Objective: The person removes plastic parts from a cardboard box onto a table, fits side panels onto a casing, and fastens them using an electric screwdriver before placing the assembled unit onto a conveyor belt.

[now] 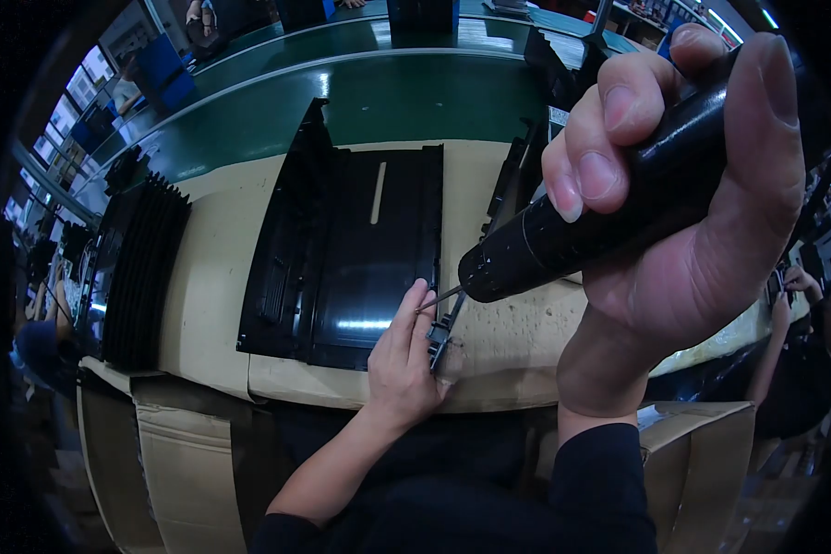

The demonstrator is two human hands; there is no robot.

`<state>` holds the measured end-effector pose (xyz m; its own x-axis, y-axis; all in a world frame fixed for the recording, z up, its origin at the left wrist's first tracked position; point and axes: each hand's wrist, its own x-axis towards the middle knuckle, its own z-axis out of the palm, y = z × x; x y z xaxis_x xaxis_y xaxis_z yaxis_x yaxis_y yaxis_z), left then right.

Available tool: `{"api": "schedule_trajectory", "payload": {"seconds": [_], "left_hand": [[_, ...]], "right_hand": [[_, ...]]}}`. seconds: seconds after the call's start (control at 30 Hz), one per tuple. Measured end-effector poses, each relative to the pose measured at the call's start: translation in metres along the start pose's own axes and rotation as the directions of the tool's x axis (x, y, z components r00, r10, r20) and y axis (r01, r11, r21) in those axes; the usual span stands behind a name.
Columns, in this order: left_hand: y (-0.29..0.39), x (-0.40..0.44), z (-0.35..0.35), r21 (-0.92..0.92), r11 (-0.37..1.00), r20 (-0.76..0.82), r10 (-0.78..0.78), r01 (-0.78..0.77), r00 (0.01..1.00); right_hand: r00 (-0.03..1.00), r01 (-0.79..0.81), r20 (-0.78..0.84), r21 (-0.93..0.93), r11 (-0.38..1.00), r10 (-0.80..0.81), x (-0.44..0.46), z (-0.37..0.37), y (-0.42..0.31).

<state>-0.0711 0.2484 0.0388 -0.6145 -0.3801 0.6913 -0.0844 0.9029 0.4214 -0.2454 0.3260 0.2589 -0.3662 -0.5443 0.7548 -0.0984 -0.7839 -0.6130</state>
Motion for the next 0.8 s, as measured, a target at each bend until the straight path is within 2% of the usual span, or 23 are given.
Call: {"api": "schedule_trajectory", "payload": {"seconds": [0.23, 0.3, 0.43, 0.5, 0.53, 0.6, 0.73, 0.8], "left_hand": [[-0.001, -0.001, 0.002, -0.004, 1.0, -0.001, -0.002, 0.002, 1.0], [-0.001, -0.001, 0.001, -0.011, 1.0, 0.005, -0.007, 0.007, 1.0], [-0.002, -0.003, 0.003, -0.023, 1.0, -0.004, -0.009, 0.009, 1.0], [-0.002, -0.003, 0.003, -0.025, 1.0, 0.001, -0.014, 0.014, 1.0], [-0.001, -0.003, 0.003, -0.027, 0.999, 0.007, -0.02, 0.02, 1.0], [0.0, -0.002, 0.002, -0.038, 0.999, 0.006, -0.026, 0.027, 1.0], [0.001, -0.002, 0.0, -0.061, 0.997, 0.019, -0.051, 0.052, 0.999], [0.001, -0.002, 0.0, -0.048, 0.998, 0.026, -0.048, 0.049, 0.999]], "right_hand": [[0.999, -0.011, 0.05, 0.015, 1.0, 0.01, -0.003, 0.001, 0.003], [0.995, 0.095, -0.014, 0.038, 0.995, -0.094, -0.01, 0.015, 0.008], [0.993, 0.116, -0.017, 0.088, 0.989, -0.115, -0.007, 0.003, 0.008], [0.998, -0.034, 0.058, 0.004, 0.999, 0.033, -0.001, -0.002, -0.002], [0.998, -0.034, 0.057, 0.005, 0.999, 0.033, -0.003, 0.002, 0.0], [0.997, 0.077, -0.022, 0.058, 0.995, -0.076, -0.011, 0.012, 0.007], [0.996, 0.088, 0.022, 0.017, 0.996, -0.088, -0.01, 0.003, 0.004], [0.994, -0.044, 0.103, 0.01, 0.999, 0.043, -0.003, -0.004, 0.0]]}}
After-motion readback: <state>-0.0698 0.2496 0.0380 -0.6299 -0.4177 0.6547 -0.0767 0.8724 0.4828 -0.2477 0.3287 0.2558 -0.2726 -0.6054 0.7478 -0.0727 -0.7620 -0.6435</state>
